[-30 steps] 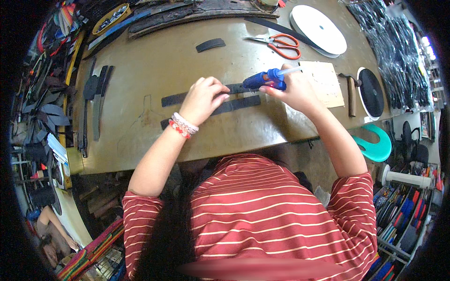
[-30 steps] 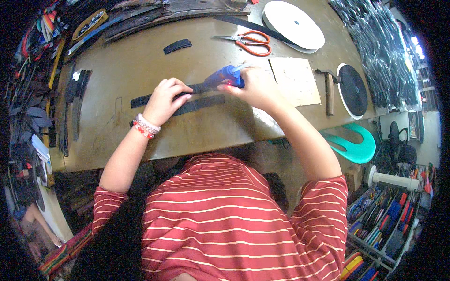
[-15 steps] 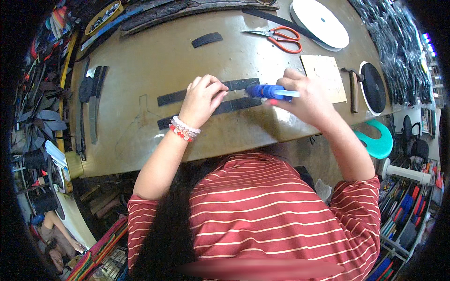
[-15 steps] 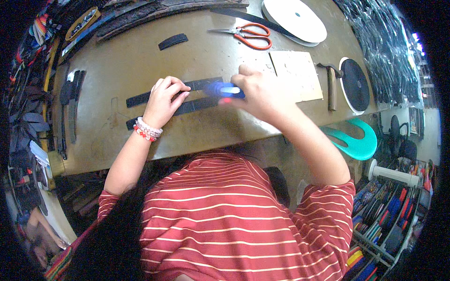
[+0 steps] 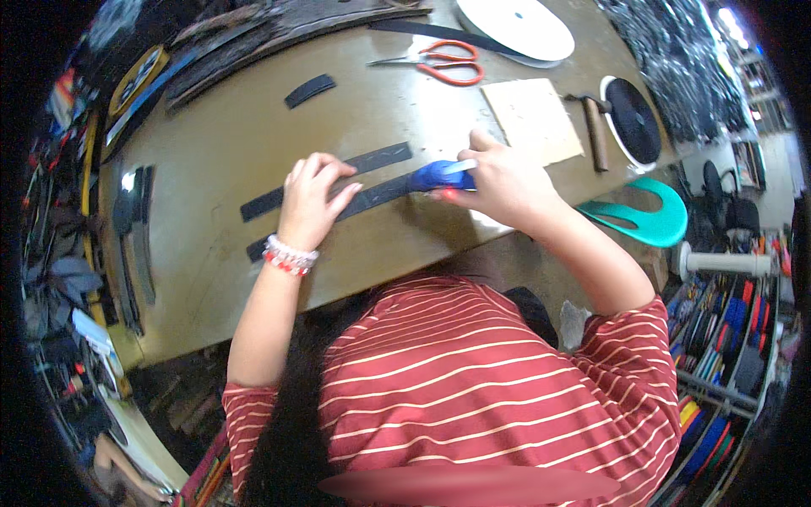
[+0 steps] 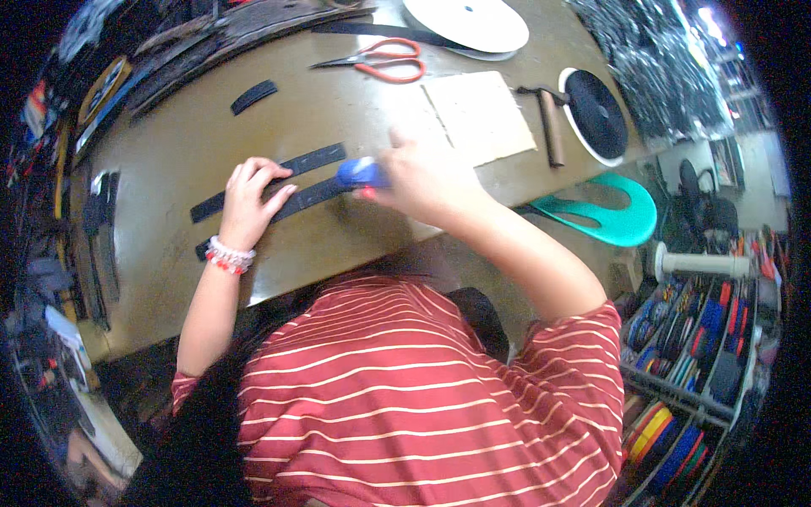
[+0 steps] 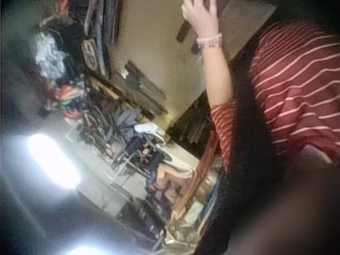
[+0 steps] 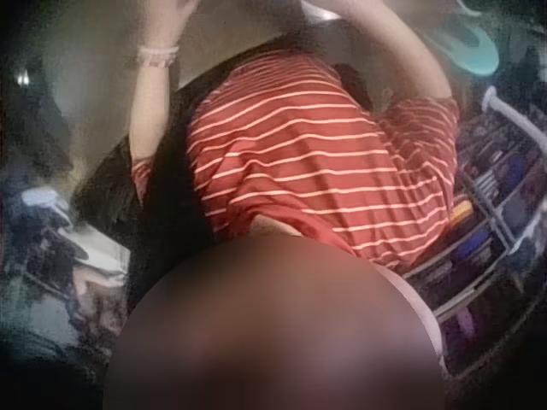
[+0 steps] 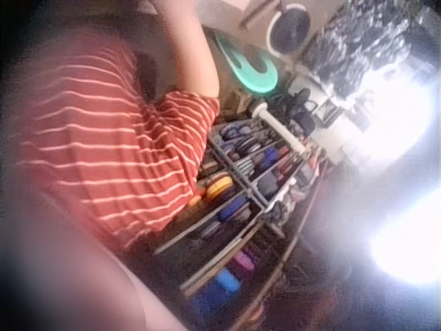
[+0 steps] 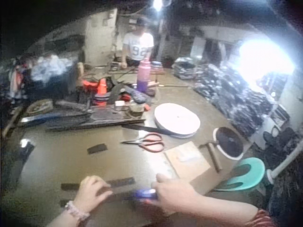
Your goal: The person cuts black webbing straps with scissors, applies hot glue with a glue gun, and presses the pieces together on a workbench. They handle spools of webbing and place finished strap sections on a nearby shelf.
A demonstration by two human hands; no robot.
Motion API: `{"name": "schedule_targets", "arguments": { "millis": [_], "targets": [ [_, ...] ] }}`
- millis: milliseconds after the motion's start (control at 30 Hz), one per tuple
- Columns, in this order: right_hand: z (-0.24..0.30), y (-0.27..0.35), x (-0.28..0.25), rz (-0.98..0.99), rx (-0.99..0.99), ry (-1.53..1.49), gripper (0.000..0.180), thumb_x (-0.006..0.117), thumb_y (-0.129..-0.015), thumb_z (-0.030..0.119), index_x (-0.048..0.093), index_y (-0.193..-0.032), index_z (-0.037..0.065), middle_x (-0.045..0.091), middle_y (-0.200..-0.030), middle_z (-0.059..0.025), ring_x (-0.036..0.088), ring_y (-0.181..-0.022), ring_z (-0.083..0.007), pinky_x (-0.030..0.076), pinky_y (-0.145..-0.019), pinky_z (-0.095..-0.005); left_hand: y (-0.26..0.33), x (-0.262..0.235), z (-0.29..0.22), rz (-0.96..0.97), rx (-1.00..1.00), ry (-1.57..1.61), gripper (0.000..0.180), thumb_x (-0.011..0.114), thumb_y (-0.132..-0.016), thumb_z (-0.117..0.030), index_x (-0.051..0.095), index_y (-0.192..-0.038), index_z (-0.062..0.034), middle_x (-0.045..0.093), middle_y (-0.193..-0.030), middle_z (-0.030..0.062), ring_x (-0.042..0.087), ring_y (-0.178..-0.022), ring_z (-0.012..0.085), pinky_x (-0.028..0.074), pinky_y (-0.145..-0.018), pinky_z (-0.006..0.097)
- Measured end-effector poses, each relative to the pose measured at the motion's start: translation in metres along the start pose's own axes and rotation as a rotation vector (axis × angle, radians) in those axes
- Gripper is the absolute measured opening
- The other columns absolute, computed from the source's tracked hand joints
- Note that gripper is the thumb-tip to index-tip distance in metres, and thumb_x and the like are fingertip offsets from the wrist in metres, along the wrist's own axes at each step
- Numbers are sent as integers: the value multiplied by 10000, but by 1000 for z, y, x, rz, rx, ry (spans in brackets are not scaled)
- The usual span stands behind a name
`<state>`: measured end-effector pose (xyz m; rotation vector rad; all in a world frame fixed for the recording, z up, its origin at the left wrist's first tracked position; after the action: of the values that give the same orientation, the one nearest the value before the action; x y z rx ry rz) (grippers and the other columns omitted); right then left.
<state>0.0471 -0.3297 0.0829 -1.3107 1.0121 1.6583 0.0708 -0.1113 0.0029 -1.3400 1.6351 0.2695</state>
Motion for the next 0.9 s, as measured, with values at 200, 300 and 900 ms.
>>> {"name": "schedule_targets", "arguments": {
  "millis": [200,300,900],
  "targets": [
    [-61,29,-13,-403,85,-237,262,691,-781,267,648,-975,97,598,-986,-188,619,-896,-323,489,-790,-415,-3,-5,-6,52,-26,11,161,686,-766,-192,654,-868,-71,588,-897,64,549,-884,250,435,-807,343],
    [-148,60,17,-693,687,-620,287,682,-820,180,620,-1035,1,656,-974,-109,578,-874,-160,460,-796,-341,-21,-15,10,63,-44,57,153,594,-851,-186,656,-885,-50,610,-909,85,562,-904,251,437,-823,344],
    [-20,-8,1,-835,-271,-369,205,742,-694,48,642,-873,33,651,-998,-117,605,-957,-267,466,-843,-345,-96,-48,31,-101,-150,-48,315,700,-766,-162,581,-1024,-25,661,-1036,108,630,-988,245,499,-839,326]
  ]
}}
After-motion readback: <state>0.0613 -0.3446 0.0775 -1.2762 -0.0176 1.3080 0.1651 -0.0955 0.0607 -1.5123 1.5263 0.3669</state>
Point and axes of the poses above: each hand's wrist, its own y-axis away from the middle knuckle, its own x-axis out of the palm, z = x × y, the point moved 5 cm from there along -y, towards the middle knuckle
